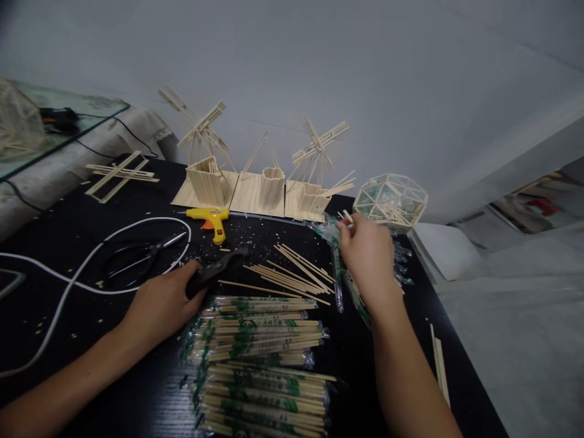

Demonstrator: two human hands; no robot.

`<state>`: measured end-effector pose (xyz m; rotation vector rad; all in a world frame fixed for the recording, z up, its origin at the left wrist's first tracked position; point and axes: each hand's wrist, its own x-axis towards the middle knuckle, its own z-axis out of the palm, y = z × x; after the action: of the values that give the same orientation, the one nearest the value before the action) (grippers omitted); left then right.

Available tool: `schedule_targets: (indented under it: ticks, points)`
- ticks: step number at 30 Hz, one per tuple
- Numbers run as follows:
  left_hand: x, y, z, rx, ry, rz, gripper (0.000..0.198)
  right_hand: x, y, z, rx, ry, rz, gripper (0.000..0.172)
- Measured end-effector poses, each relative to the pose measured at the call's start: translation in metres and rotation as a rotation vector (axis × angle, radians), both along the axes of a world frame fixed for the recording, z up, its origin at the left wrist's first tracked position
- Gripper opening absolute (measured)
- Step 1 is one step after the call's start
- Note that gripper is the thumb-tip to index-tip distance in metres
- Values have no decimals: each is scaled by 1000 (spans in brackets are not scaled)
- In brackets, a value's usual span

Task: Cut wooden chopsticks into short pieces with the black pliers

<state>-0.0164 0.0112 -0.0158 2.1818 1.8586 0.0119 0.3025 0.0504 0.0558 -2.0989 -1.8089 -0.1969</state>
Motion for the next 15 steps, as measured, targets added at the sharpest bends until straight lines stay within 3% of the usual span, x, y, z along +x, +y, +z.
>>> schedule_targets:
  ticks: [2, 6, 11, 15]
  points:
    - [0, 0, -2, 9, -5, -8, 19, 22, 9, -2, -24, -20, -153, 18]
    - [-1, 0, -5, 3, -17, -16, 17, 54, 21, -11, -14, -16, -267, 24]
    - [0, 1, -6, -44, -39, -27, 16, 90, 26, -13, 245, 50, -412, 37]
    - [1, 2, -8, -46, -44, -28, 15, 120, 34, -13, 281, 85, -503, 43]
